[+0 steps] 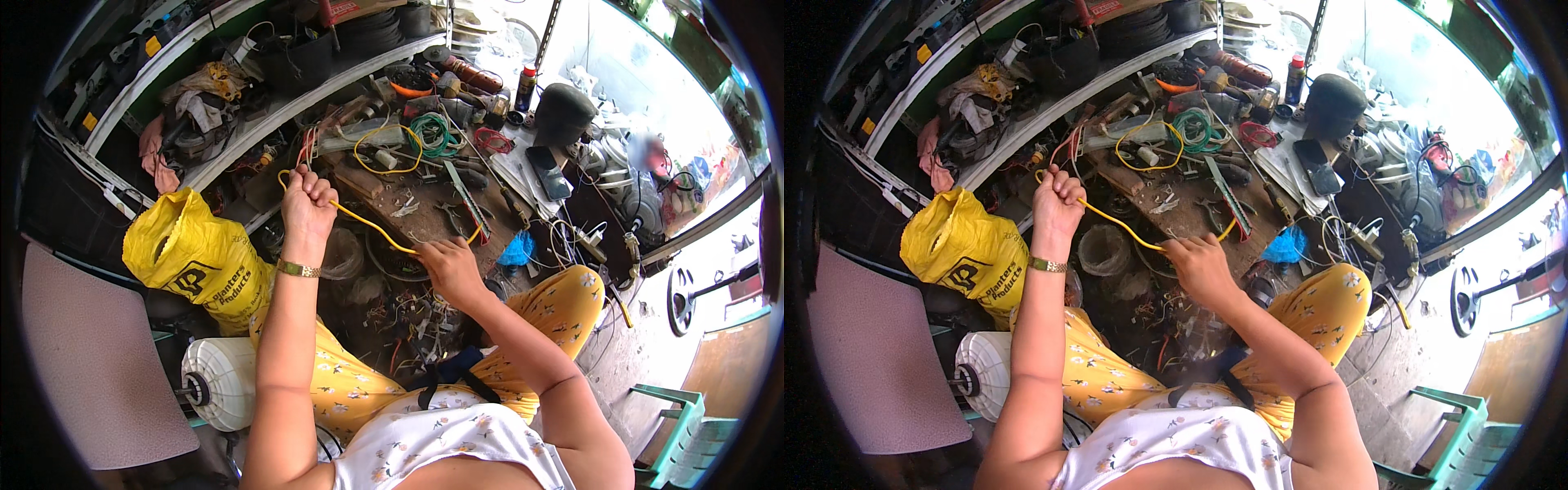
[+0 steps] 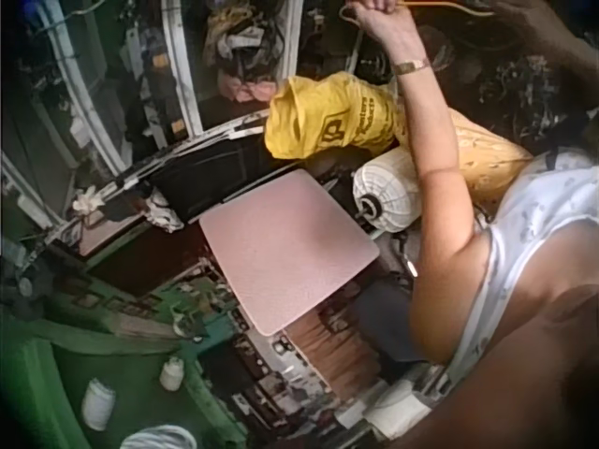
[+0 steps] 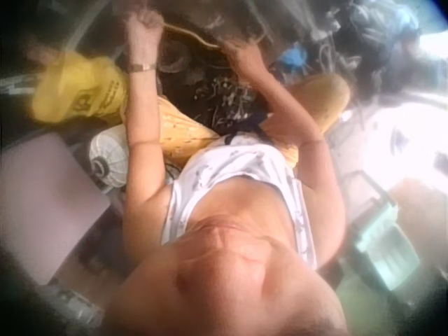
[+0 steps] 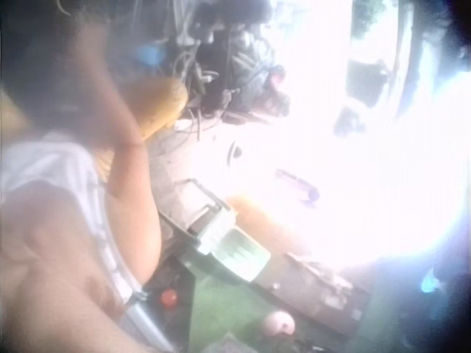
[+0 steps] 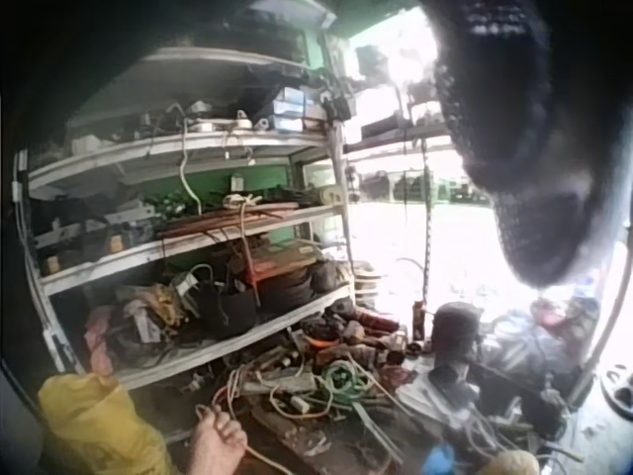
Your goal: The person strips the insulation from the end of a yellow electrical wire by hand using a small blade. They repeatedly score the outer coating and pull it away to expose the copper strands, working on multiple wires in a workspace.
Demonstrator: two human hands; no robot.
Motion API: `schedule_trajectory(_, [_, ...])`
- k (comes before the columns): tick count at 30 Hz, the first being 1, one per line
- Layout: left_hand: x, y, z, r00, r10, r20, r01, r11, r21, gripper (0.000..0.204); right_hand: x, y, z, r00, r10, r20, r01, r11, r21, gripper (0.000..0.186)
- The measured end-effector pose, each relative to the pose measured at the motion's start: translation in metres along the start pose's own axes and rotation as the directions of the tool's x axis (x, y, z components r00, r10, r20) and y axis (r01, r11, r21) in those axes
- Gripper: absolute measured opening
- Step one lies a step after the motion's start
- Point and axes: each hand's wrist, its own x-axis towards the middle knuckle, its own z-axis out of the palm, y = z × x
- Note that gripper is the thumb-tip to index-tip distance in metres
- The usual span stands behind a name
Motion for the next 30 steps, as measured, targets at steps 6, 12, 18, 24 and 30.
schedule_trajectory(6, [-0.030, -0.027, 0.034, 0.881, 0.020, 0.473, -0.225, 0.897, 0.380, 0.024, -0.022, 0.026, 0.022, 0.862, 0.340, 0.376, -0.505, 0.628, 0.592, 0.017])
schedule_trajectory(12, [-0.028, -0.019, 0.017, 0.865, -0.193, 0.464, 0.065, 0.958, 0.278, 0.025, -0.017, 0.009, -0.002, 0.462, 0.037, 0.886, -0.813, 0.418, 0.406, 0.032])
schedule_trajectory(18, [0.012, 0.028, 0.005, 0.973, -0.006, 0.231, 0.022, 0.998, -0.065, 0.024, -0.041, -0.018, -0.026, 0.927, 0.256, 0.275, -0.363, 0.800, 0.478, 0.023])
schedule_trajectory(24, [0.018, 0.031, -0.010, 0.991, -0.084, 0.107, 0.105, 0.973, -0.206, 0.026, -0.051, -0.025, -0.033, 0.926, 0.193, 0.324, -0.348, 0.767, 0.540, 0.018])
schedule_trajectory(30, [-0.023, 0.003, 0.031, 0.934, -0.099, 0.342, 0.111, 0.994, -0.015, 0.022, -0.076, 0.023, 0.018, 0.771, 0.507, 0.386, -0.608, 0.405, 0.683, 0.020])
